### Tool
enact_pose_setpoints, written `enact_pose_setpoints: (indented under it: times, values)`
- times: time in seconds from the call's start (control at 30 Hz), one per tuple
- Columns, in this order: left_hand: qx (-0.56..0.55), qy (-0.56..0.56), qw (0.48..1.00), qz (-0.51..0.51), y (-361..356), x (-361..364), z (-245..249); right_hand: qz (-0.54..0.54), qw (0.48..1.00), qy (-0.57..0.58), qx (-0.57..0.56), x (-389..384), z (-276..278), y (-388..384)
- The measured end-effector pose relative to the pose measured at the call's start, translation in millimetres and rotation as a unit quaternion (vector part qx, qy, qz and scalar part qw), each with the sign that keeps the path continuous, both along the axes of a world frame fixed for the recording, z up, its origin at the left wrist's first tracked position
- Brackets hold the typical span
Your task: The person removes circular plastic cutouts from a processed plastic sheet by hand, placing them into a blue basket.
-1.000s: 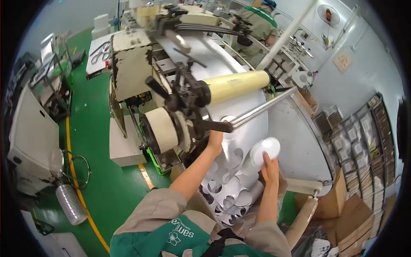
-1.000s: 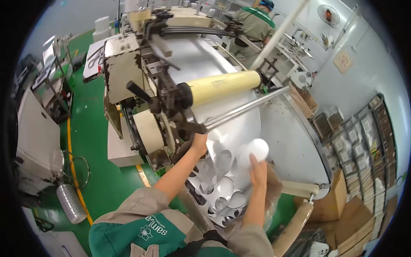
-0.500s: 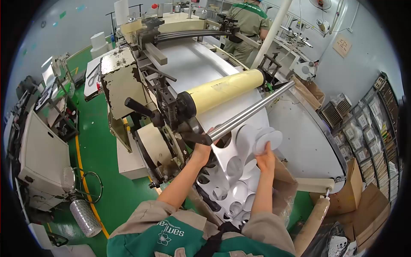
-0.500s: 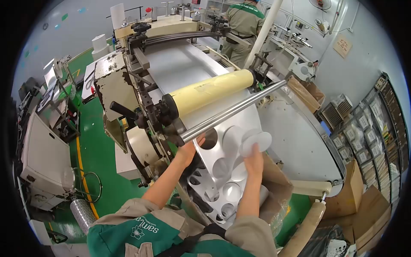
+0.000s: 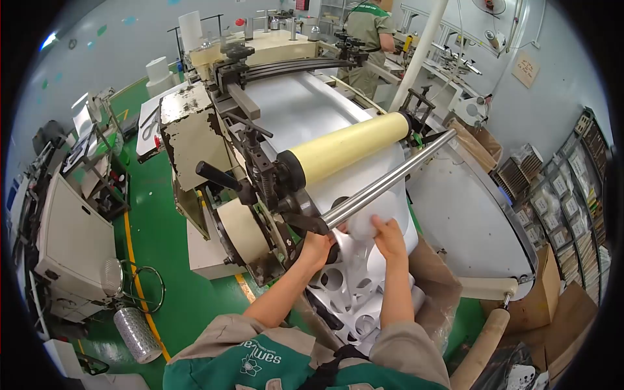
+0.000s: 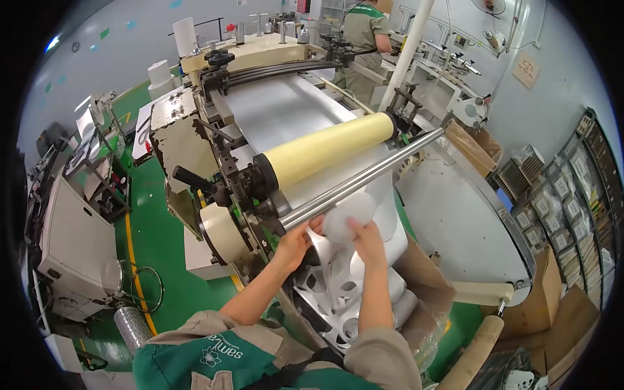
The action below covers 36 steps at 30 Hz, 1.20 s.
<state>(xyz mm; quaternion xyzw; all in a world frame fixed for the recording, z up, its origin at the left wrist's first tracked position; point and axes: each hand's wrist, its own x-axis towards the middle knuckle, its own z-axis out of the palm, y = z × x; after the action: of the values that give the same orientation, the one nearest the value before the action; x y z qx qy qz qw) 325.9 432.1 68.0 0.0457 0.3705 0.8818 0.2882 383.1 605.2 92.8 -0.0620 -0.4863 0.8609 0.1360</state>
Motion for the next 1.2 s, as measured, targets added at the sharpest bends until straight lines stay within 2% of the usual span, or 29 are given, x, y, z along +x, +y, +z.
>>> enact_pose_setpoints:
  times: [0.03, 0.07, 0.13, 0.2, 0.27, 0.33, 0.37, 0.4, 0.43, 0.5, 0.53, 0.57, 0.67, 0.73, 0.8, 0.87, 0.93, 0.97, 1.0, 1.03, 1.07, 1.1, 1.13, 1.17, 1.2]
  values:
    - [0.000, 0.028, 0.999, -0.016, -2.5, 2.7, 8.1, -0.027, 0.999, 0.007, -0.022, 10.2, -7.9, 3.9]
    - [0.024, -0.012, 0.999, 0.029, -1.9, -7.8, -16.2, -0.058, 0.997, 0.013, -0.045, 23.3, -16.5, 11.5]
    - [0.030, 0.025, 0.998, 0.055, -10.6, -23.9, -29.3, -0.118, 0.990, 0.018, -0.070, 57.3, -50.5, 36.6]
    - [0.028, 0.020, 0.996, 0.082, -16.2, -24.2, -16.3, -0.158, 0.983, -0.097, -0.010, 101.2, -95.3, 72.7]
    - [0.035, 0.028, 0.997, 0.059, -16.4, -12.8, 4.6, -0.204, 0.937, -0.269, 0.091, 152.1, -148.3, 85.1]
    - [-0.027, 0.061, 0.995, 0.068, -13.3, -2.3, 29.0, -0.193, 0.900, -0.360, 0.149, 190.6, -272.4, 113.4]
    - [-0.067, 0.080, 0.993, 0.058, -11.8, -0.1, 33.0, -0.239, 0.906, -0.343, 0.061, 195.0, -351.6, 107.5]
    - [-0.078, 0.108, 0.990, 0.052, -10.1, -0.3, 25.4, -0.159, 0.904, -0.396, -0.026, 198.0, -387.9, 95.8]
    - [-0.096, 0.125, 0.986, 0.052, -7.4, 4.1, 19.7, -0.120, 0.870, -0.464, -0.114, 195.2, -440.9, 82.5]
    - [-0.127, 0.184, 0.973, 0.065, -3.9, 8.3, -0.1, -0.107, 0.893, -0.351, -0.261, 169.9, -545.5, 62.2]
    - [-0.144, 0.217, 0.963, 0.072, -3.1, 9.5, -15.3, -0.093, 0.890, -0.296, -0.334, 165.1, -627.7, 46.6]
    - [-0.169, 0.256, 0.948, 0.089, -3.3, 10.4, -28.2, -0.158, 0.894, -0.366, -0.206, 154.0, -703.6, 26.0]
    - [-0.158, 0.304, 0.934, 0.100, -3.4, 16.0, -52.8, -0.089, 0.832, -0.546, 0.025, 143.2, -724.4, 5.7]
    - [-0.160, 0.309, 0.931, 0.113, 2.3, 19.7, -54.5, 0.007, 0.771, -0.605, 0.199, 151.3, -713.3, 12.6]
    - [-0.152, 0.308, 0.931, 0.121, 3.7, 18.5, -59.0, 0.107, 0.689, -0.627, 0.346, 169.4, -677.6, 33.8]
    - [-0.161, 0.286, 0.935, 0.136, 6.2, 16.2, -47.4, 0.162, 0.614, -0.642, 0.429, 196.4, -587.4, 67.1]
    - [-0.169, 0.247, 0.943, 0.147, 7.1, 8.6, -42.9, 0.125, 0.576, -0.663, 0.461, 216.7, -469.5, 101.0]
    - [-0.176, 0.230, 0.944, 0.157, 7.6, 5.3, -41.1, 0.062, 0.566, -0.635, 0.522, 231.1, -473.7, 138.9]
    - [-0.187, 0.212, 0.945, 0.166, 9.0, 5.0, -43.4, -0.147, 0.569, -0.557, 0.587, 239.1, -421.2, 152.5]
    - [-0.199, 0.194, 0.945, 0.172, 10.8, 7.3, -41.9, -0.229, 0.613, -0.541, 0.529, 218.3, -298.5, 144.4]
    - [-0.184, 0.169, 0.949, 0.191, 14.8, 13.5, -32.7, -0.296, 0.640, -0.380, 0.599, 207.3, -232.5, 143.4]
    - [-0.159, 0.156, 0.958, 0.178, 14.9, 15.9, -29.1, -0.267, 0.803, -0.286, 0.449, 182.2, -131.4, 117.7]
    - [-0.132, 0.145, 0.966, 0.167, 15.4, 16.2, -27.8, -0.253, 0.897, -0.152, 0.329, 155.2, -88.5, 96.9]
    - [-0.138, 0.154, 0.965, 0.161, 14.8, 16.2, -27.0, -0.123, 0.916, -0.251, 0.287, 137.6, -36.7, 79.4]
    - [-0.167, 0.150, 0.965, 0.137, 13.0, 21.7, -19.2, -0.145, 0.966, -0.071, 0.202, 102.5, -47.7, 58.9]
